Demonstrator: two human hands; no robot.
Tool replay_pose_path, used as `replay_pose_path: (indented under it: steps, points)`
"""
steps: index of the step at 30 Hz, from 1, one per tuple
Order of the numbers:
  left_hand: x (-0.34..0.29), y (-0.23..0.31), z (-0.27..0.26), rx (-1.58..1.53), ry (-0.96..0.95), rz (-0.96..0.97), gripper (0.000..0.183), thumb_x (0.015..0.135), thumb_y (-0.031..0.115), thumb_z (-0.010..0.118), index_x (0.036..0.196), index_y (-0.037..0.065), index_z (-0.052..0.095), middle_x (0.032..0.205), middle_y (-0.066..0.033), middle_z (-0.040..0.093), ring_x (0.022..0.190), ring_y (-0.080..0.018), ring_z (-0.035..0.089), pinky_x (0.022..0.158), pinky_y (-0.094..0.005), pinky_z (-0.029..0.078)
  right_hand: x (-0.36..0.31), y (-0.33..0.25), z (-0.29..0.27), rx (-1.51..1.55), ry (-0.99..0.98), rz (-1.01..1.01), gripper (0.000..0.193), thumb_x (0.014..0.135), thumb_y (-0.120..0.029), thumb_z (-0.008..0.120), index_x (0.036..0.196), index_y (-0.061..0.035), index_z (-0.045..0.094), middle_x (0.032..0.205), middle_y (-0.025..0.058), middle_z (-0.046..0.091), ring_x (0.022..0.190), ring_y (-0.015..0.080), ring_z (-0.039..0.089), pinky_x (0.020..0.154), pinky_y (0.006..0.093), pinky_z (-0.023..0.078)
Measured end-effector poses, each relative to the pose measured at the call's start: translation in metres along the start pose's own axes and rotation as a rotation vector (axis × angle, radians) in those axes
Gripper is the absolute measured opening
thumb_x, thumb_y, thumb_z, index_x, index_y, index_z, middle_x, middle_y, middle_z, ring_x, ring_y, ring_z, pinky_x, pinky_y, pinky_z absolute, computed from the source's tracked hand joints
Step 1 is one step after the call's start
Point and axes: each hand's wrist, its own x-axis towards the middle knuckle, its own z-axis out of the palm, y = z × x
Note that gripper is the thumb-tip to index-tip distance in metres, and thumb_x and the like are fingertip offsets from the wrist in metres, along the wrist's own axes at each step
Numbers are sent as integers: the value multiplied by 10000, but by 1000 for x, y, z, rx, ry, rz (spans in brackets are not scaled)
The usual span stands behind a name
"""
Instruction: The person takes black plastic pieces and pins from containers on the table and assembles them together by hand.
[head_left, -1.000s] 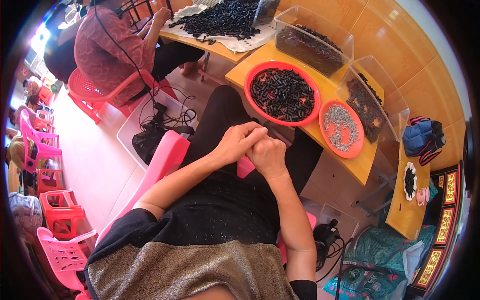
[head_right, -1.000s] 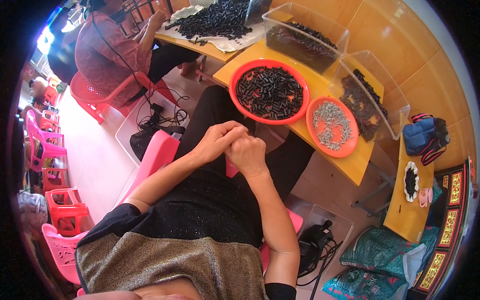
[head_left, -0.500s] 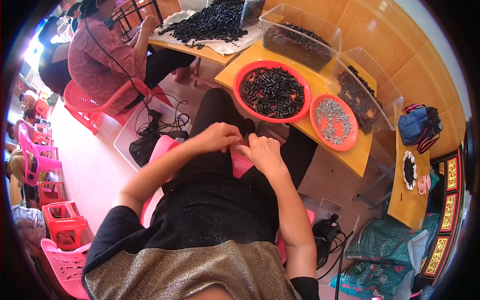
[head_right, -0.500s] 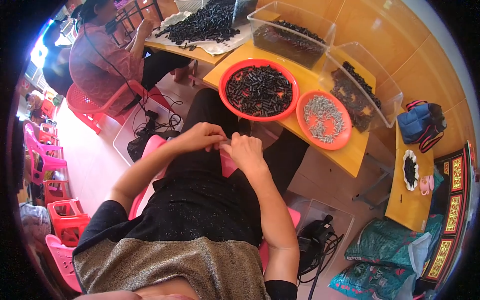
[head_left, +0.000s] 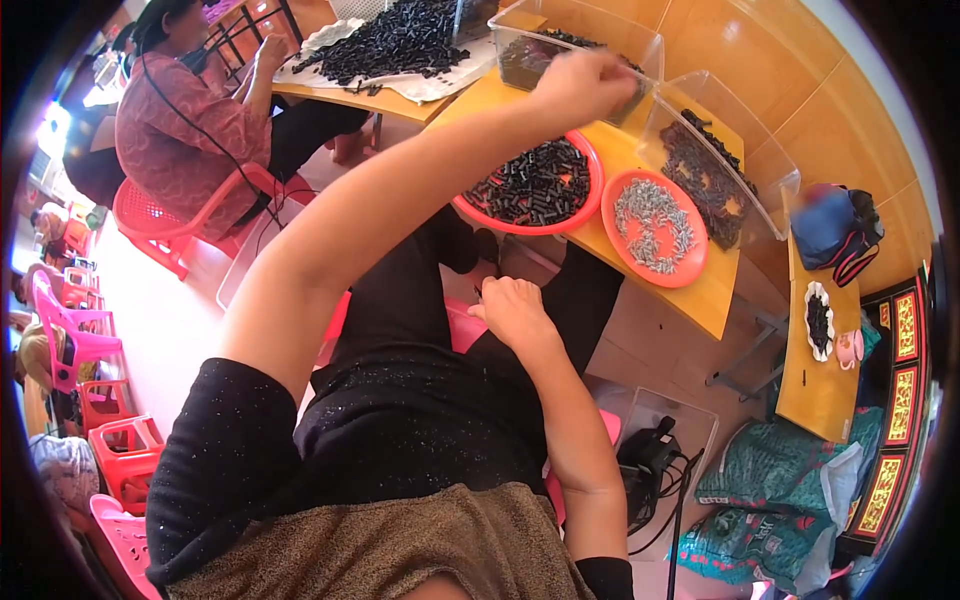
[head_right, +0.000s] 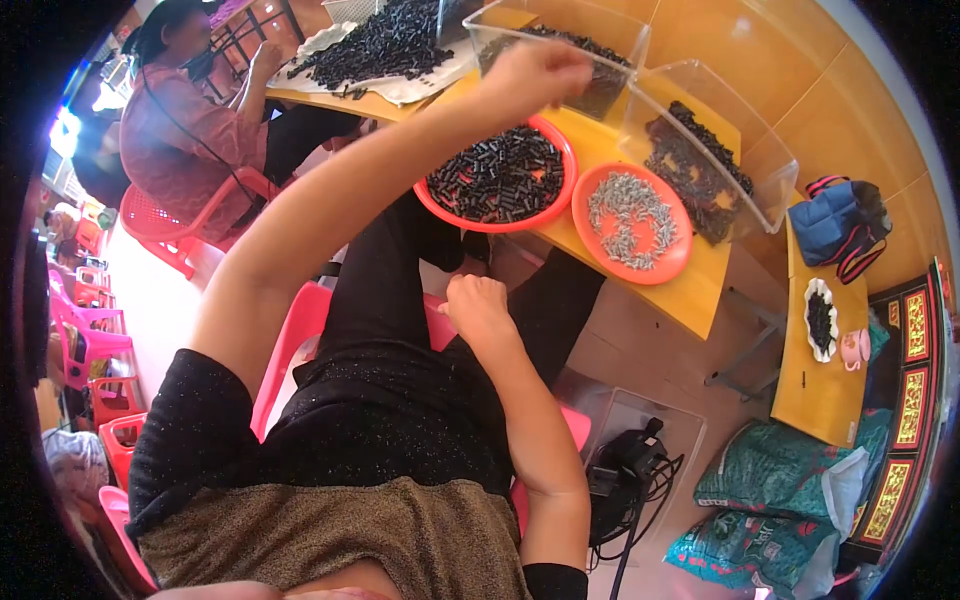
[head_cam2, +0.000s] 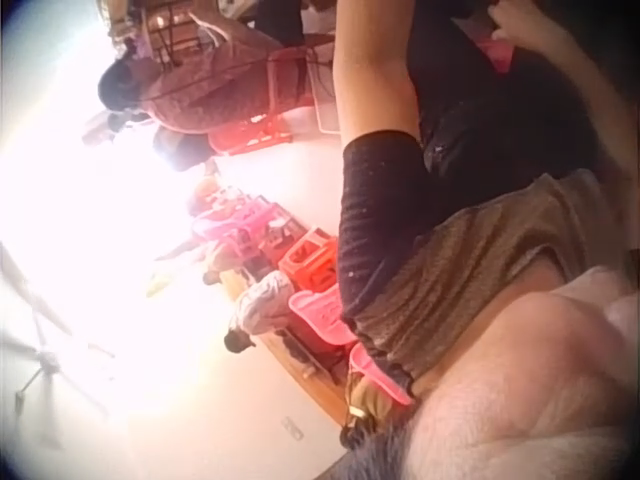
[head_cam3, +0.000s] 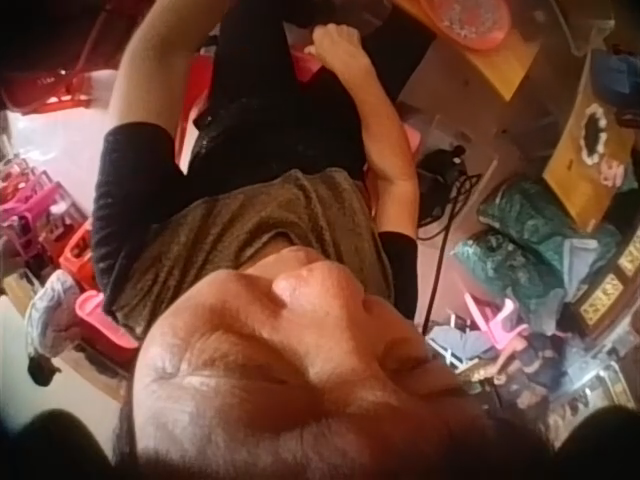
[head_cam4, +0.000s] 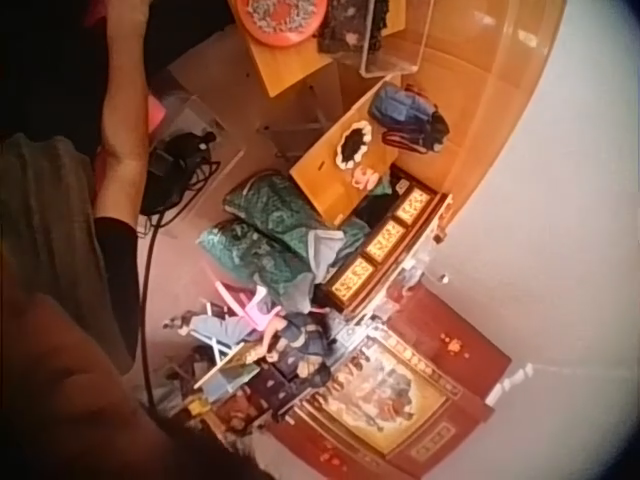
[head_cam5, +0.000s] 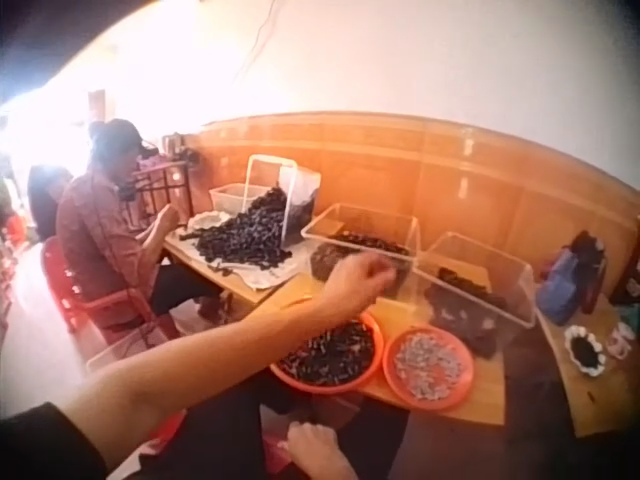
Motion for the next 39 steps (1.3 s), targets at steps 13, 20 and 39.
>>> replay_pose_path:
  steps: [13,20,39]
  points:
    - [-36,-120,77,622,-277,-120,151,866,300,792,958,186,825,903,-87,811,909,-307,790,787,-478,608,3,6,9,-3,45,-49,473,826,-426,900,898,-9,686,810,199,739,829,413,775,724,508,608]
    - [-37,-107,86,716,-323,11,111,836,266,828,909,183,814,892,-136,792,910,-367,775,766,-521,590,2,14,12,0,113,-54,478,814,-427,908,896,-13,684,792,195,731,807,414,767,722,514,603]
    - [-32,-119,56,439,-261,-65,259,1002,269,666,1080,22,658,950,-238,752,978,-437,748,835,-537,584,12,10,-10,5,37,123,422,907,-419,838,931,-8,741,869,229,772,850,424,784,748,526,619]
